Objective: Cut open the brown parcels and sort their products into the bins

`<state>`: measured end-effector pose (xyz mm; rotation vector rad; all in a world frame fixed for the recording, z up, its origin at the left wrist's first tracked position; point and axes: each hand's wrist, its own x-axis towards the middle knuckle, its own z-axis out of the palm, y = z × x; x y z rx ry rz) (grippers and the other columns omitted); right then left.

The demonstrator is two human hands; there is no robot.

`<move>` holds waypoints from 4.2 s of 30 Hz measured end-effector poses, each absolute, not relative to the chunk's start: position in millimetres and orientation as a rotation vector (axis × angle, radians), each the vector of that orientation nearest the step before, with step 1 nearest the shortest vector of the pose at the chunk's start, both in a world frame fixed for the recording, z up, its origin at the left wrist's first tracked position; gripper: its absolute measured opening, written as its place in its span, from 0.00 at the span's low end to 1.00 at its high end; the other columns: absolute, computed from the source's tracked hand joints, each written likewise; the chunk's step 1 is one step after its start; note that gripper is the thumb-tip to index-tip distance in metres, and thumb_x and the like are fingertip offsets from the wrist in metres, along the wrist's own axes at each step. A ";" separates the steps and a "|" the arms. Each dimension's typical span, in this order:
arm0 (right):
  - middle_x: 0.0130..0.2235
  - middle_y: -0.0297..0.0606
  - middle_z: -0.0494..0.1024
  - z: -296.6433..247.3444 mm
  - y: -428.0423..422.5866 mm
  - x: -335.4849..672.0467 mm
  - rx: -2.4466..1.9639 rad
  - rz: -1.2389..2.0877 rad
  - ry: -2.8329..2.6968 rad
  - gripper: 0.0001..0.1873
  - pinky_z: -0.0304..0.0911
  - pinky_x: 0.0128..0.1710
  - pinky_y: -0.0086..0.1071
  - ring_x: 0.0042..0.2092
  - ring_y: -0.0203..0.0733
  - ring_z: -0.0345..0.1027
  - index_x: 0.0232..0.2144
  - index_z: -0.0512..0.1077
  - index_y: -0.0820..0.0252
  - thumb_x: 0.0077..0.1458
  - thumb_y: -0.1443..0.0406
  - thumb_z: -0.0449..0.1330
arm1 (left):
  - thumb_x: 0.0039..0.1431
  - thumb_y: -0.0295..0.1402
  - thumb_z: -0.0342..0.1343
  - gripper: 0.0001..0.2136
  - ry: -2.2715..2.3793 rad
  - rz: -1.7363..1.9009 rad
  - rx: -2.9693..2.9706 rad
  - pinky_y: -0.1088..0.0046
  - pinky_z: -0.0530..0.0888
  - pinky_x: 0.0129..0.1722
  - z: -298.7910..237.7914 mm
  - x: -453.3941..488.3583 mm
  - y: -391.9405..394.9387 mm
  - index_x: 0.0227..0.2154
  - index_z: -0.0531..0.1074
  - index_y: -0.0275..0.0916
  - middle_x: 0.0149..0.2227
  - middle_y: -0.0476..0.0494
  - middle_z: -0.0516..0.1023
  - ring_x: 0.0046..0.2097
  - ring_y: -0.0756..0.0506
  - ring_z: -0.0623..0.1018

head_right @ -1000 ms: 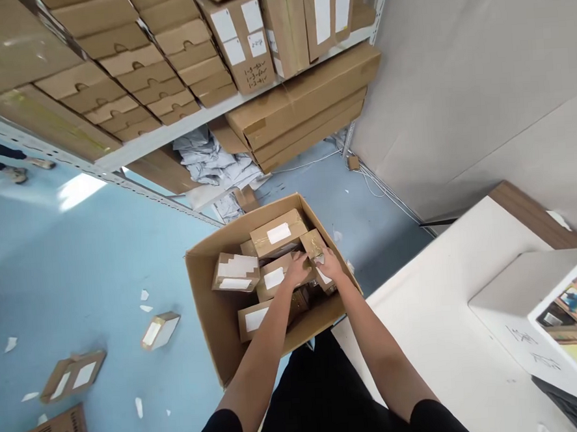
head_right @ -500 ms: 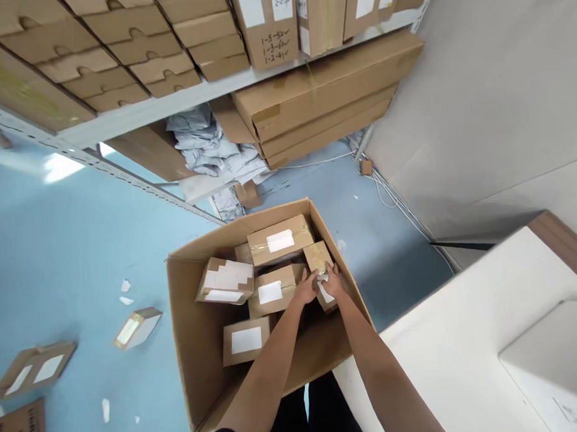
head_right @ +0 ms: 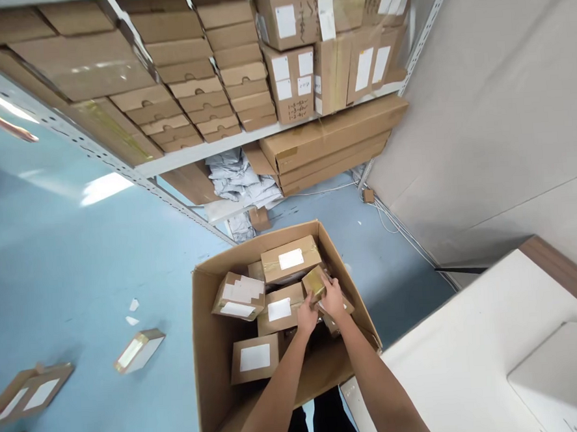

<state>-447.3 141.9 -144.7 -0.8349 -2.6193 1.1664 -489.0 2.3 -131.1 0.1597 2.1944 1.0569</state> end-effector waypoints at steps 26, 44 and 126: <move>0.48 0.45 0.73 97.5 63.5 -171.4 -1.310 0.310 -1.771 0.18 0.75 0.51 0.42 0.49 0.48 0.74 0.50 0.81 0.56 0.63 0.66 0.56 | 0.69 0.29 0.55 0.20 2.014 1.115 1.498 0.67 0.77 0.58 115.9 -315.2 11.5 0.60 0.77 0.49 0.58 0.43 0.82 0.57 0.42 0.82; 0.31 0.40 0.79 -36.1 10.0 143.9 -1.797 0.619 -1.223 0.14 0.74 0.37 0.41 0.33 0.51 0.78 0.36 0.78 0.54 0.55 0.53 0.58 | 0.67 0.43 0.57 0.14 1.792 0.500 1.435 0.68 0.77 0.46 13.7 -42.0 28.1 0.50 0.78 0.43 0.40 0.43 0.85 0.44 0.41 0.85; 0.29 0.26 0.71 -54.3 71.8 301.9 -1.795 1.360 -0.658 0.36 0.66 0.22 0.29 0.22 0.37 0.65 0.66 0.55 0.53 0.58 0.54 0.56 | 0.46 0.38 0.72 0.62 1.507 -0.641 2.013 0.55 0.81 0.53 24.6 51.9 163.0 0.77 0.36 0.53 0.79 0.41 0.34 0.59 0.30 0.79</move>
